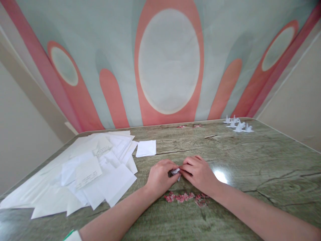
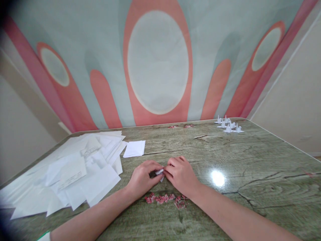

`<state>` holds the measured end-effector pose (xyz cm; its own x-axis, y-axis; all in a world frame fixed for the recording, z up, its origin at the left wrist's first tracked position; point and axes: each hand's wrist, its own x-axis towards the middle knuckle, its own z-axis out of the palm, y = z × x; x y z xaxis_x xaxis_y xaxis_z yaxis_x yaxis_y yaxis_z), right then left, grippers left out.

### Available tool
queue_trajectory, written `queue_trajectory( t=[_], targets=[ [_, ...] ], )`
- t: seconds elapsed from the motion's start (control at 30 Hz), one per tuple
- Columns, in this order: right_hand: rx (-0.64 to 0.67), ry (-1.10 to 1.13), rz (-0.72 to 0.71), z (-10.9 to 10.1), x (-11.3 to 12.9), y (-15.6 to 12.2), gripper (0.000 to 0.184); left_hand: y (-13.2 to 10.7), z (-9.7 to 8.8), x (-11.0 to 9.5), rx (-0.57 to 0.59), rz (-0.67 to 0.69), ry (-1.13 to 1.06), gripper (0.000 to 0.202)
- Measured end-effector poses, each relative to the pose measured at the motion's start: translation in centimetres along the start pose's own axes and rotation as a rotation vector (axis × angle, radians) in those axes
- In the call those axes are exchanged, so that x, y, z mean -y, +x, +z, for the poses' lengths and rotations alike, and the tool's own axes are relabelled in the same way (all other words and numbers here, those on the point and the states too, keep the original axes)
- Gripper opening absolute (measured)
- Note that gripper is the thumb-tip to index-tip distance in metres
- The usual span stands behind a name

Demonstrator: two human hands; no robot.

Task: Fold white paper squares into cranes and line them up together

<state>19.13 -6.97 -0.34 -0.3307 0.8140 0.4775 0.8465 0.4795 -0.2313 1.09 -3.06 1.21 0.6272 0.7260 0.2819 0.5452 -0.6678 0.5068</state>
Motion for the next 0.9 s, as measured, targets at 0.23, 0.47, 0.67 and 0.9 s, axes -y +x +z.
queue_trajectory(
  t=[0.23, 0.47, 0.67, 0.9],
  targets=[
    [0.04, -0.24, -0.268, -0.44, -0.1, 0.53, 0.02, -0.13, 0.09, -0.07, -0.006, 0.037, 0.056, 0.012],
    [0.042, -0.305, -0.365, -0.76, 0.14, 0.54, 0.026, -0.35, 0.27, 0.05, -0.002, 0.092, 0.127, 0.017],
    [0.028, -0.274, -0.34, -0.33, -0.18, 0.28, 0.024, -0.55, 0.17, 0.0, 0.003, 0.158, 0.21, 0.014],
    [0.03, -0.235, -0.323, -0.04, -0.21, 0.27, 0.027, -0.71, 0.14, -0.19, 0.018, 0.203, 0.314, 0.012]
  ],
)
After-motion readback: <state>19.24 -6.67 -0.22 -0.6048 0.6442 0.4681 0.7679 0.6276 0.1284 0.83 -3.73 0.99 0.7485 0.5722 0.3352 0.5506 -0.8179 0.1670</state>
